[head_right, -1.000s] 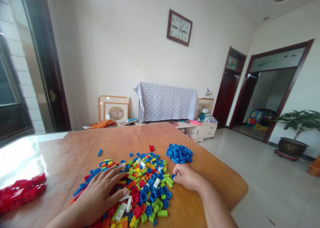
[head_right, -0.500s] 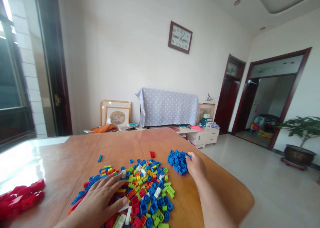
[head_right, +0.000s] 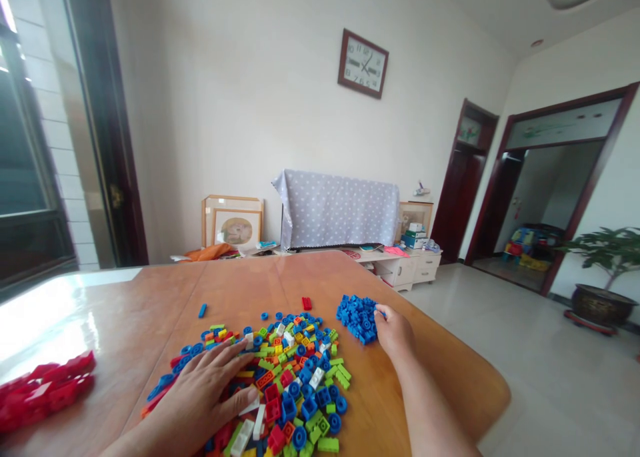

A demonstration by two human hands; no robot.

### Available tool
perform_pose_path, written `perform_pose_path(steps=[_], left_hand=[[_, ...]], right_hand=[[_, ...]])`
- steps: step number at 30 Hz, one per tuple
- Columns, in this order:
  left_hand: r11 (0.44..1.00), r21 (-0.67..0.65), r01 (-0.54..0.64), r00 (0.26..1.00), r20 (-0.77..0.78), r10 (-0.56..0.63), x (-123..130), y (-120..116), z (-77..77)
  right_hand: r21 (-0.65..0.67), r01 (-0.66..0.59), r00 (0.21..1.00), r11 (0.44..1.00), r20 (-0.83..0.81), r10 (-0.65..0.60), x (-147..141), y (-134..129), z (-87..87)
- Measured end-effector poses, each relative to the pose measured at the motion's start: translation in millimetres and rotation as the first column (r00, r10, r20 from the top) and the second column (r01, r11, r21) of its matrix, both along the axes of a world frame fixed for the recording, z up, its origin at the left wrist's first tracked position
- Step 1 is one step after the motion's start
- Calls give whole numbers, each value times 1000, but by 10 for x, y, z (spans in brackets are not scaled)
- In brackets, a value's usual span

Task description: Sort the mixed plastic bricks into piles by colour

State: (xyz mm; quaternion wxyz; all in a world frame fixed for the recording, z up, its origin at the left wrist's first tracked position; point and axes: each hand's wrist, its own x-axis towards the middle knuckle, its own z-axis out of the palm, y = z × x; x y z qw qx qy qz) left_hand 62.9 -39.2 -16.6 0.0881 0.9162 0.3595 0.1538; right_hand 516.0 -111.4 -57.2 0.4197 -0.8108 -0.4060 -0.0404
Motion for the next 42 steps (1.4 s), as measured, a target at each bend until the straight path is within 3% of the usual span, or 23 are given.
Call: perform_pose_path(steps=[5, 9, 11, 14, 16, 18, 25, 30, 34, 36, 39, 42], left_hand=[[1000, -2, -3, 1000, 1, 3, -4, -31, 42], [1000, -4, -4, 1000, -10, 4, -12, -46, 65], [1000, -10, -2, 1000, -18, 2, -10, -53, 75], [1000, -14, -1, 1000, -23, 0, -5, -65, 91], [1000, -12, 0, 1000, -25, 0, -3, -69, 93], [1000, -6, 1, 1000, -23, -1, -5, -63, 81], [1000, 6, 1, 1000, -6, -1, -11, -16, 27], [1000, 14, 0, 1000, -2, 0, -6, -14, 30], [1000, 13, 4, 1000, 0, -4, 7, -8, 32], [1000, 12, 2, 1000, -4, -2, 9, -3, 33], [1000, 9, -3, 1000, -6, 3, 2, -5, 31], [1000, 2, -3, 1000, -11, 3, -10, -17, 31]], right_hand=[[55, -78, 997, 995, -16, 79, -237, 17, 104], [23, -289, 956, 957, -53, 290, -584, 110, 221], [-15, -418, 907, 908, -67, 416, -793, 148, 289], [-112, -605, 796, 788, -63, 602, -1108, 160, 405], [-192, -669, 734, 718, -15, 679, -1292, 153, 473], [-274, -677, 706, 683, 20, 708, -1444, 156, 516], [-459, -520, 764, 721, 129, 633, -1729, 255, 518], [-388, -549, 747, 740, 169, 643, -1688, 283, 506], [-185, -488, 847, 853, 134, 514, -1314, 398, 591], [-49, -356, 924, 933, 129, 360, -1026, 445, 630], [49, -169, 979, 984, 127, 162, -610, 429, 580], [87, -17, 995, 996, 99, 8, -320, 355, 396]])
